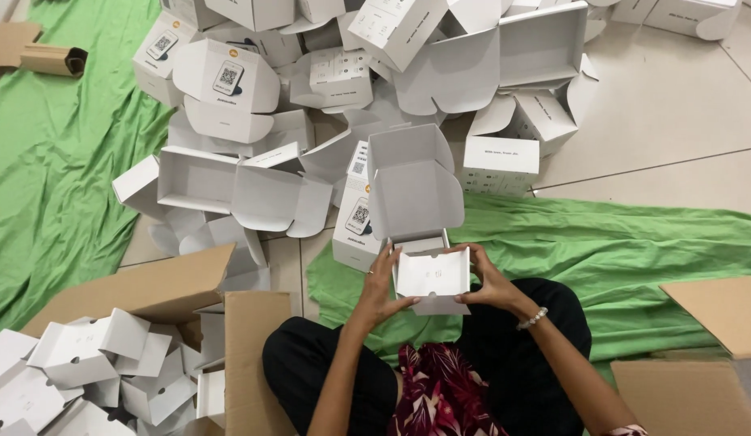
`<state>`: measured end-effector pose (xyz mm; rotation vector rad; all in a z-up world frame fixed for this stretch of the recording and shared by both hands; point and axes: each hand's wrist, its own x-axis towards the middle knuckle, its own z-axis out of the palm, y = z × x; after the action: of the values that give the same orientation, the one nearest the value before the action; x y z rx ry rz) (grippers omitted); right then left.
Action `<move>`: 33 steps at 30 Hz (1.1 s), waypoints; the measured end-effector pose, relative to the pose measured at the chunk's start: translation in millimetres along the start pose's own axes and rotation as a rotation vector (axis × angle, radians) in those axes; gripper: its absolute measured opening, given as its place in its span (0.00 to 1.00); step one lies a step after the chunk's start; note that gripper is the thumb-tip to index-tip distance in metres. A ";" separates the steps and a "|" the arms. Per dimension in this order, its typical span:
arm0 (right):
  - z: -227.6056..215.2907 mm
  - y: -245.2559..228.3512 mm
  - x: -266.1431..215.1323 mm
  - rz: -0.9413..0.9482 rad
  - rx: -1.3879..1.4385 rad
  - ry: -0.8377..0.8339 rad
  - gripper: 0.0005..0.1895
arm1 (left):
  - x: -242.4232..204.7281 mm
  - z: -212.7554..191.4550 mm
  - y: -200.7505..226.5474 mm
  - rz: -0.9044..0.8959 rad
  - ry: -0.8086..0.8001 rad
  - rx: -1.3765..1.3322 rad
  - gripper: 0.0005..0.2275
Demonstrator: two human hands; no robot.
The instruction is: The person assembles small product boxes and inserts instruction manuals or warranty cards into them.
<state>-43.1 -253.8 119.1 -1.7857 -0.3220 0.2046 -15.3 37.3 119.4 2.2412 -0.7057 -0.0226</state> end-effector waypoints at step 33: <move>-27.2 38.5 83.4 0.235 -0.393 -0.371 0.65 | 21.5 93.1 -143.8 -0.007 -0.194 0.580 0.50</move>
<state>48.3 -259.9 90.9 -2.1732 -0.4374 0.6831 50.7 42.9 -40.0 2.8233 -0.8934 -0.0438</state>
